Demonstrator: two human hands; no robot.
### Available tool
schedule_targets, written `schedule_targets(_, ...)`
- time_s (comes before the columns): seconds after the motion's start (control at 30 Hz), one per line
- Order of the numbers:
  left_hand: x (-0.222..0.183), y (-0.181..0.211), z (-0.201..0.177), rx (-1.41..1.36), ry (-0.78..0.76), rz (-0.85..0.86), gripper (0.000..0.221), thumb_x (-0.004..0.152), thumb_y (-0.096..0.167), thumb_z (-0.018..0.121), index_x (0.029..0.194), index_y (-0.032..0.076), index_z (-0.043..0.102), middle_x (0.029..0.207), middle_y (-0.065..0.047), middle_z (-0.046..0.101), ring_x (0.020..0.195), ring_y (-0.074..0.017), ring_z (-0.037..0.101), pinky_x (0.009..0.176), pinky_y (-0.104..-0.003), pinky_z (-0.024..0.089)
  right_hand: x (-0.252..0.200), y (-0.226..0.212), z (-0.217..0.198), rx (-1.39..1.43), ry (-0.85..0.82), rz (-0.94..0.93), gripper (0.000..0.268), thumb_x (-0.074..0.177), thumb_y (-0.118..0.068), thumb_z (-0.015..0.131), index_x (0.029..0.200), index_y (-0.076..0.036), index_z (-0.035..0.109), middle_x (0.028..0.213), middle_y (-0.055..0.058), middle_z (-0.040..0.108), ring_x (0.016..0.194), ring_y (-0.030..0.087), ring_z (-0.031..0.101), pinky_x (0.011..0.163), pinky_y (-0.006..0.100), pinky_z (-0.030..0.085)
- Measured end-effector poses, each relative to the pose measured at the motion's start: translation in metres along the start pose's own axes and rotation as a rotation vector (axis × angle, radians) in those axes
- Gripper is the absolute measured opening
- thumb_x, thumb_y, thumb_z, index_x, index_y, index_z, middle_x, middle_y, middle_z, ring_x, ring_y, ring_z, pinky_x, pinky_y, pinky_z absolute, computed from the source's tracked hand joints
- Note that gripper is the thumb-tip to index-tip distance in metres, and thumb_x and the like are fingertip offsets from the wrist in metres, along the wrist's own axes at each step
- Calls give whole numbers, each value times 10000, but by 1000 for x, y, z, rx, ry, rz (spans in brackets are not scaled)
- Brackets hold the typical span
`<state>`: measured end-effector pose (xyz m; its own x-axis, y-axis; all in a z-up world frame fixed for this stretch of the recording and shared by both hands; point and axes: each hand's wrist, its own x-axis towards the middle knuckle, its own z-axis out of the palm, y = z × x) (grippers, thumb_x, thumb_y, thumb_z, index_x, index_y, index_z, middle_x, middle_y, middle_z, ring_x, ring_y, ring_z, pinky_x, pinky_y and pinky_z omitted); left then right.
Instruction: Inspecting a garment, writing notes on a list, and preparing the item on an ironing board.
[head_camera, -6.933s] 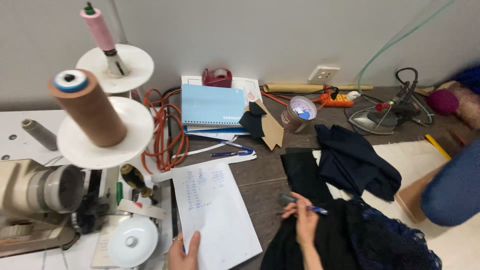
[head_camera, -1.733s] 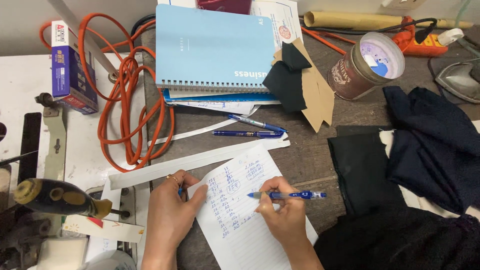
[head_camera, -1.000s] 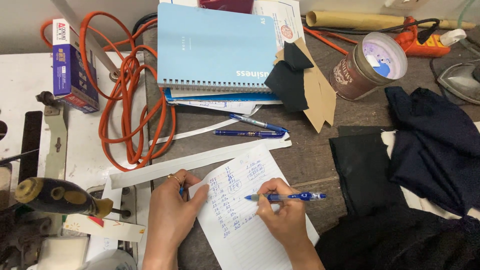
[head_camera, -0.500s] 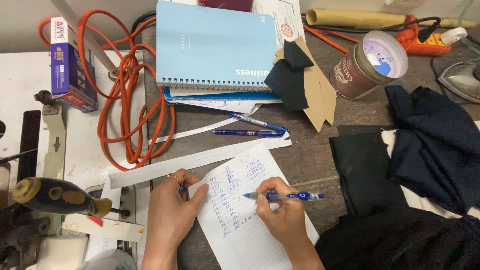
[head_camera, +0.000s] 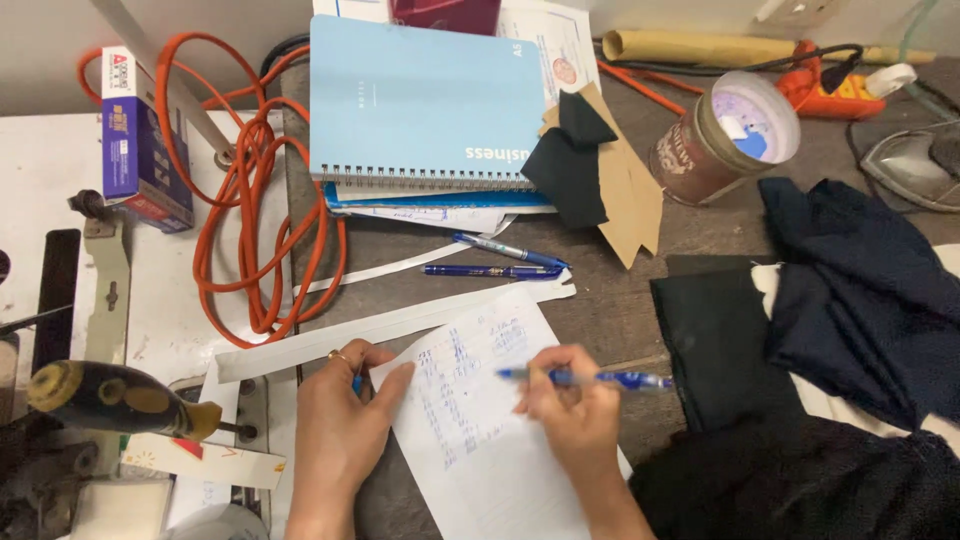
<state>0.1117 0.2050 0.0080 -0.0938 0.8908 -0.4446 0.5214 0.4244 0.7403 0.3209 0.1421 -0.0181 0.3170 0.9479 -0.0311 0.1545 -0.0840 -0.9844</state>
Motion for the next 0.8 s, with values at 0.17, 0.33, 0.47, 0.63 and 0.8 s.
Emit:
schedule_targets(0.17,0,1,12,-34,152,51,187,792,375,695,770,189,678,492,15,414,477,-136,392,543,-295,347,37,-1,-7,123,12,2,129,863,-29,643,985,13,631,729,122,661,481,145,585,457,239,545)
schedule_targets(0.33,12,-7,28,60,362,204,165,815,362,655,787,200,649,485,-8,518,434,-214,479,524,-393,372,42,-10,-3,-86,-165,-276,104,893,-113,591,877,-14,616,866,101,587,512,164,692,407,167,518)
schedule_targets(0.47,15,-1,27,57,336,150,176,829,369,642,773,203,634,400,9,405,394,-192,428,475,-378,354,37,-6,2,-52,-126,-159,89,874,-113,596,876,-28,620,788,59,616,485,185,705,420,206,472)
schedule_targets(0.63,16,3,21,35,245,107,182,819,352,646,804,172,625,438,-14,427,428,-193,436,521,-367,367,35,2,5,-39,-68,-11,71,781,-65,639,825,-9,632,681,132,691,656,203,770,490,275,670)
schedule_targets(0.8,15,9,18,42,220,70,191,814,363,647,834,173,632,445,-9,436,442,-190,450,531,-362,375,36,4,5,-88,-63,-58,22,768,-53,645,785,-52,631,643,63,638,576,134,710,481,238,638)
